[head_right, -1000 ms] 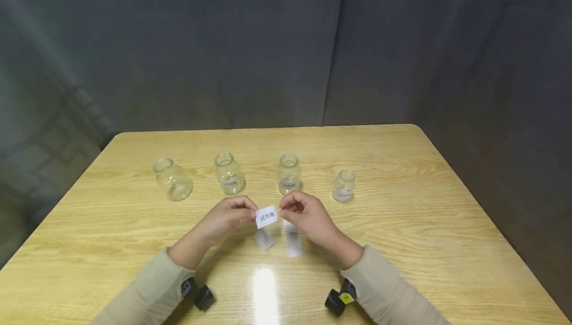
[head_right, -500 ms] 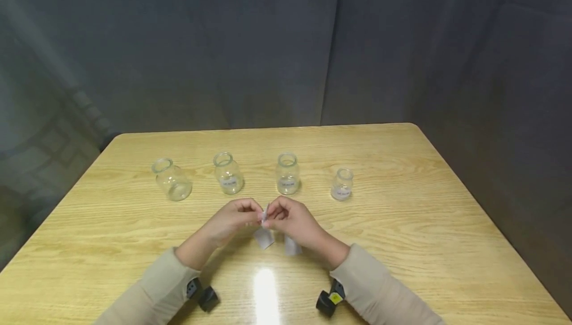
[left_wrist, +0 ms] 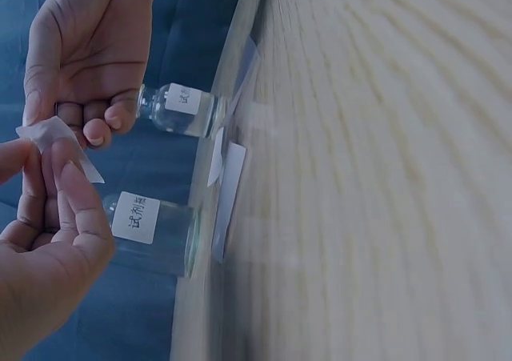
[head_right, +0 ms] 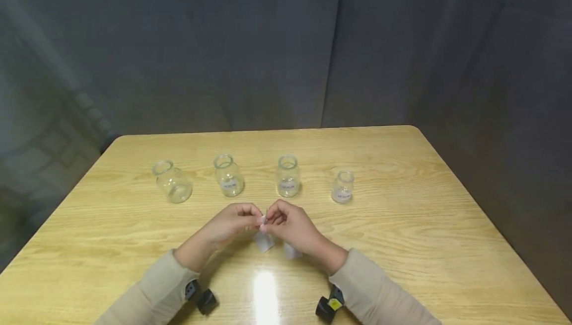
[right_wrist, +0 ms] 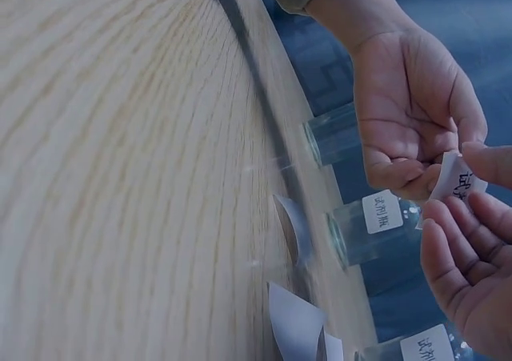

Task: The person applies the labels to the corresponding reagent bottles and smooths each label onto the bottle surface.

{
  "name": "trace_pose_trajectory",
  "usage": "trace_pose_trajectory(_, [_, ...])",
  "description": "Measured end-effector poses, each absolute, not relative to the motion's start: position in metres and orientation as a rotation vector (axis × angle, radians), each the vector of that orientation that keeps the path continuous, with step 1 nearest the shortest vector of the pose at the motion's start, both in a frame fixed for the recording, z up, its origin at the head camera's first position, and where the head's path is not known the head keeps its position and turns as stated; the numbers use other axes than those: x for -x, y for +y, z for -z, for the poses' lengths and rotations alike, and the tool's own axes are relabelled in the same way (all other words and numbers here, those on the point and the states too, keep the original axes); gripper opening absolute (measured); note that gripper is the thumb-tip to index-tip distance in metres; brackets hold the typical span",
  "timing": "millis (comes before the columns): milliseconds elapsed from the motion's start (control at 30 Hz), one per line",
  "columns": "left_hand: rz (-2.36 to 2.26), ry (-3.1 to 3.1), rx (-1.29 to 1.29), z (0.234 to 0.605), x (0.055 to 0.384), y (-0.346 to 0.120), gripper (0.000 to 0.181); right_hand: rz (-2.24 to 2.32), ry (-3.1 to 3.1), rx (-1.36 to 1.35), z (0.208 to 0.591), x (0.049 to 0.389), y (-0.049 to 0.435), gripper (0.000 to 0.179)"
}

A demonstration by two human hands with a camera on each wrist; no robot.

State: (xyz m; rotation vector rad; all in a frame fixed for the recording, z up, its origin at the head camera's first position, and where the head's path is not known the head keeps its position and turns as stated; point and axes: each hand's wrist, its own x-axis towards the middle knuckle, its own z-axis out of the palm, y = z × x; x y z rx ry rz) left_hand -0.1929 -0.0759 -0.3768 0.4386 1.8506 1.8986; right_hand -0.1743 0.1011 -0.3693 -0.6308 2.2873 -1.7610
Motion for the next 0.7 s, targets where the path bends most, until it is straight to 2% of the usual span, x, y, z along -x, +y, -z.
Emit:
trace_pose_trajectory(267, [-1.894, 1.850, -0.450, 0.380, 0.195, -0.082, 0.004, 1.824, 2.219, 0.633, 0.374, 0.176, 0.098, 0.015])
trace_pose_trajectory(533, [-1.883, 1.819, -0.398, 0.380, 0.197, -0.090, 0.006, 1.735, 2.278, 0.684, 0.374, 0.178, 0.098, 0.021])
trace_pose_trajectory(700, [-1.864, 1.844, -0.378, 0.380, 0.197, -0.096, 0.006, 1.660, 2.314, 0.724, 0.372, 0.178, 0.097, 0.015])
